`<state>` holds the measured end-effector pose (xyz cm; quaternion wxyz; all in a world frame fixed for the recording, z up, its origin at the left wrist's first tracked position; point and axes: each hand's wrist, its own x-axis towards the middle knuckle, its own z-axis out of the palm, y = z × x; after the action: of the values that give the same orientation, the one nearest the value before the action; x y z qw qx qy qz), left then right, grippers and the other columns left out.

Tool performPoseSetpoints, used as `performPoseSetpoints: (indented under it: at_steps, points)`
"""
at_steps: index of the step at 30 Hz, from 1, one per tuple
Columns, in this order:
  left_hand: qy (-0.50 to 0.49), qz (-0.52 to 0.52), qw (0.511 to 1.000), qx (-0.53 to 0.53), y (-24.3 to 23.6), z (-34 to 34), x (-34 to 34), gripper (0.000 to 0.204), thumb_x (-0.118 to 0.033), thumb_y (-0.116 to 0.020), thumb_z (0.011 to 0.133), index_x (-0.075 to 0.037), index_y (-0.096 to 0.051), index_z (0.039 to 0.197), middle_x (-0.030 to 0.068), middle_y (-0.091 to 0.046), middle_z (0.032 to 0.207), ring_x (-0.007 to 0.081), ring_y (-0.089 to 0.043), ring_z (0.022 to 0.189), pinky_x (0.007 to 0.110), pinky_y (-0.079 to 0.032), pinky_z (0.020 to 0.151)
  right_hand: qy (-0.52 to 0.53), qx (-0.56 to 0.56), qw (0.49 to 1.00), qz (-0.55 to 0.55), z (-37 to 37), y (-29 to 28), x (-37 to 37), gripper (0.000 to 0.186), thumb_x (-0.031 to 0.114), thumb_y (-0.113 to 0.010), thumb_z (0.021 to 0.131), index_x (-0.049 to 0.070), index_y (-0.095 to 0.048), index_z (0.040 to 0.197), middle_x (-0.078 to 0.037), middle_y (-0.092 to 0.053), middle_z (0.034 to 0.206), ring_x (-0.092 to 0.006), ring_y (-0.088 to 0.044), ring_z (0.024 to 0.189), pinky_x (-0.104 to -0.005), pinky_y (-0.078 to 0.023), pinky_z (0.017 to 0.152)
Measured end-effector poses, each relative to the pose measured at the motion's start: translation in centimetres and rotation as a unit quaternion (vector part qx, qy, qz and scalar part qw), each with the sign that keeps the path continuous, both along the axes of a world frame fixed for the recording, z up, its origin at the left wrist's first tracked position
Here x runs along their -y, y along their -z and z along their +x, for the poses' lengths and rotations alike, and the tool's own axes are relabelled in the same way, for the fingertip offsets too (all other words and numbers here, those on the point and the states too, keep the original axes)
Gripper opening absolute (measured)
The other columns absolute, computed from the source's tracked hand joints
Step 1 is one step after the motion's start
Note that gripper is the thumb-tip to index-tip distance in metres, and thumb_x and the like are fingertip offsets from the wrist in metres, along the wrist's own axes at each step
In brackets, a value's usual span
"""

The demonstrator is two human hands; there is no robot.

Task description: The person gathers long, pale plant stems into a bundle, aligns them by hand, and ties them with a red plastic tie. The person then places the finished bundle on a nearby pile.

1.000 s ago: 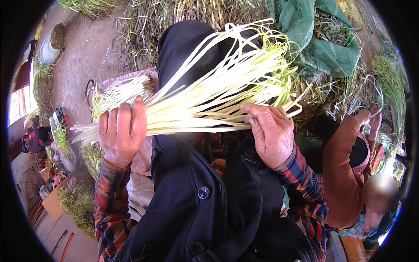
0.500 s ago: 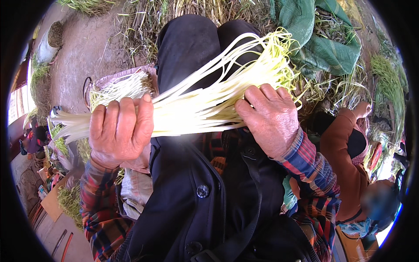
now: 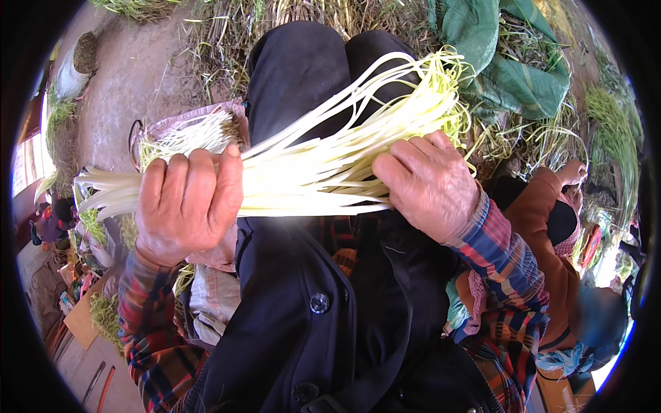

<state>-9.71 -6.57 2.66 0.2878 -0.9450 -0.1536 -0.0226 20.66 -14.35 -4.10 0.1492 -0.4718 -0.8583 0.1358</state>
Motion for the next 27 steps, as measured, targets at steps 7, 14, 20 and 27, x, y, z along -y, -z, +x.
performPoseSetpoints:
  at_steps: [7,14,20,27]
  points:
    - [-0.003,-0.004,1.0,-0.007,0.0,-0.2,0.2,0.031,-0.01,-0.066,0.089,-0.003,-0.06,0.118,0.0104,-0.06,0.086,0.0222,-0.058,0.072,0.037,-0.047,0.066,0.039,-0.185,0.946,-0.262,0.6,-0.9,-1.3,0.013,0.006,-0.066,0.081,0.004,-0.059,0.091,-0.014,-0.064,0.086,-0.0385,-0.064,0.082,-0.0431,-0.051,0.071]
    - [-0.01,-0.022,0.999,-0.026,-0.6,0.2,0.1,0.032,-0.009,-0.067,0.088,-0.002,-0.06,0.119,0.0113,-0.058,0.086,0.0216,-0.055,0.069,0.037,-0.046,0.065,0.099,-0.101,0.975,-0.174,-1.3,-0.3,-0.3,0.012,0.017,-0.067,0.081,0.008,-0.061,0.087,-0.01,-0.064,0.081,-0.0339,-0.066,0.075,-0.0443,-0.054,0.07]
    - [-0.027,-0.089,0.994,-0.065,-0.6,1.0,0.4,0.032,-0.008,-0.071,0.084,-0.002,-0.061,0.113,0.006,-0.051,0.078,0.0186,-0.048,0.064,0.033,-0.038,0.059,0.145,-0.047,0.987,-0.057,-2.5,0.2,0.0,0.019,0.012,-0.068,0.076,0.004,-0.055,0.088,-0.011,-0.06,0.081,-0.0306,-0.066,0.066,-0.04,-0.055,0.061]
    - [-0.045,-0.101,0.993,-0.049,0.8,1.3,1.1,0.027,-0.007,-0.07,0.083,-0.003,-0.063,0.109,0.0025,-0.04,0.071,0.017,-0.045,0.062,0.033,-0.036,0.058,0.236,0.011,0.971,-0.017,-0.6,1.8,1.5,0.014,0.013,-0.064,0.08,0.007,-0.054,0.087,-0.012,-0.058,0.077,-0.0271,-0.068,0.066,-0.0384,-0.056,0.059]
